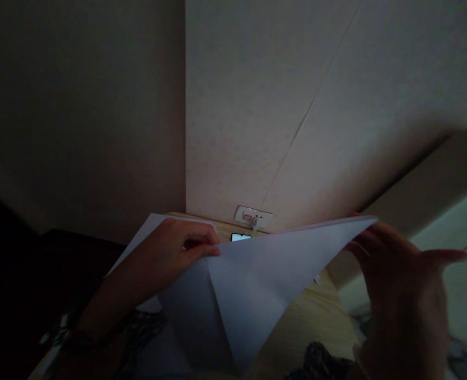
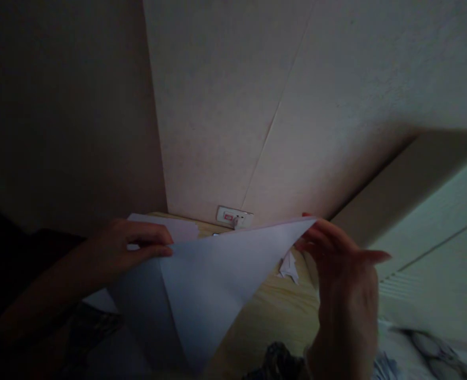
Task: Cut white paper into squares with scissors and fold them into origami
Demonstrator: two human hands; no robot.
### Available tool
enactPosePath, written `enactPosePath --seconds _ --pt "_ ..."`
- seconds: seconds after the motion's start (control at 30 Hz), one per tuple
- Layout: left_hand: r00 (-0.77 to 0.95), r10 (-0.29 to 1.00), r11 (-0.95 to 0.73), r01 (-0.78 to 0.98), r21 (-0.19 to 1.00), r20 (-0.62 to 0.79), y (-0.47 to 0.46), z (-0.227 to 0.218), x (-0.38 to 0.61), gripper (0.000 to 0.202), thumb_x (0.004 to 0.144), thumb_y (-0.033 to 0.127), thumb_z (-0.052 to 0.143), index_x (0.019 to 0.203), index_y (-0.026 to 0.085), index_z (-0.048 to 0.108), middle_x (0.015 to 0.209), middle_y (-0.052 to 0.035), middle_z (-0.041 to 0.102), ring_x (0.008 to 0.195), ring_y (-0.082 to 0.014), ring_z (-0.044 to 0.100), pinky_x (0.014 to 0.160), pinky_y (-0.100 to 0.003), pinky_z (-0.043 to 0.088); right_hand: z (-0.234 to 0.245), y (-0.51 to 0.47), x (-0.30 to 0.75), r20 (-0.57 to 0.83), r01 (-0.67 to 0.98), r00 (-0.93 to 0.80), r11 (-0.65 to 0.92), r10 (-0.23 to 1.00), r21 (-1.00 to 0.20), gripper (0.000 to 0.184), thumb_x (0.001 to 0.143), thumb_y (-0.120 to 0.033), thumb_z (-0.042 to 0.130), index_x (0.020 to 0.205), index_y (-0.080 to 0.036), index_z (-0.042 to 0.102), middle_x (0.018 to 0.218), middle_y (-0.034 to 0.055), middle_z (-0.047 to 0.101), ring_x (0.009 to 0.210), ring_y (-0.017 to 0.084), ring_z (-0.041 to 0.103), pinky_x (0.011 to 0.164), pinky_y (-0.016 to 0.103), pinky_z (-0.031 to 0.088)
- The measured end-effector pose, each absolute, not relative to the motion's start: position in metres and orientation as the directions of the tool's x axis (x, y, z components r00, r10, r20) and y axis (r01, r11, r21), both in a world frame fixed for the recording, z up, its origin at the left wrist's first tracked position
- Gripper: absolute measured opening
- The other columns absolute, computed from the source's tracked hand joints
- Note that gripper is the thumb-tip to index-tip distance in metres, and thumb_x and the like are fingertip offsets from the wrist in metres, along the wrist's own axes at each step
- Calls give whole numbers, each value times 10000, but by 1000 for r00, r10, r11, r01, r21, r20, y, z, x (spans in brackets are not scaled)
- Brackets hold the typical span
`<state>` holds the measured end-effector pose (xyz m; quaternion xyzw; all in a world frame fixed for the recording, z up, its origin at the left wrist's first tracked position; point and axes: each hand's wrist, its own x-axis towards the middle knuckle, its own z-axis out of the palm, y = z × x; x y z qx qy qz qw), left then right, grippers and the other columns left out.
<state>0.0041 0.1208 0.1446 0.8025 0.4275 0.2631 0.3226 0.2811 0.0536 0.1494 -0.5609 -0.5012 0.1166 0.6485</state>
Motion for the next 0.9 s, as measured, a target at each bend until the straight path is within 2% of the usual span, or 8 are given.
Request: enactPosePath --seconds 0.1,0.17,0.3,0.37,0.5,0.63,0.73,0.9 --pt "523 843 -423 504 753 123 123 143 4 180 789 301 579 673 206 677 651 42 675 654 -133 617 590 -203 399 150 51 276 454 324 513 325 728 -888 317 776 -478 668 971 -231 711 836 41 710 720 182 636 604 282 479" --pt "550 829 -424 499 756 102 123 143 5 177 790 299 588 673 201 678 645 42 675 641 -129 614 583 -205 397 151 49 269 420 262 575 328 702 -908 161 690 -322 776 815 -235 723 692 -14 663 627 134 572 521 225 403" --pt "568 818 -420 476 773 94 122 145 7 165 784 285 602 669 199 684 640 46 682 628 -122 616 573 -200 396 152 46 260 445 236 713 412 542 -880 143 751 -279 733 639 -203 687 573 -40 538 535 92 430 451 203 295" --pt "533 836 -427 483 765 130 121 147 8 160 778 269 603 660 203 688 641 48 688 637 -124 621 581 -202 399 153 46 260 460 235 712 438 530 -868 137 769 -272 714 653 -200 697 581 -35 556 545 97 450 469 206 325" --pt "377 887 -427 452 783 266 117 153 10 156 750 259 605 626 210 685 633 45 698 640 -131 624 599 -204 419 155 44 258 453 252 533 378 715 -891 192 842 -371 617 830 -229 746 745 13 701 710 172 616 664 280 464" --pt "240 915 -395 377 837 324 114 158 11 148 733 296 620 628 216 687 637 41 707 614 -137 626 552 -194 431 155 47 256 346 227 380 276 858 -934 106 734 -366 731 803 -292 764 699 6 725 727 224 665 675 330 502" --pt "174 928 -372 344 862 331 112 159 12 135 717 287 627 616 215 679 594 49 688 572 -124 615 522 -179 427 153 51 258 324 222 298 265 898 -938 66 672 -353 774 688 -290 765 635 5 720 643 216 661 607 321 506" --pt "168 925 -378 322 868 340 112 157 14 130 722 298 642 635 218 696 623 43 695 599 -131 623 544 -186 440 150 52 261 375 307 359 271 854 -912 79 733 -329 731 683 -267 737 598 -13 671 575 162 596 517 259 444"
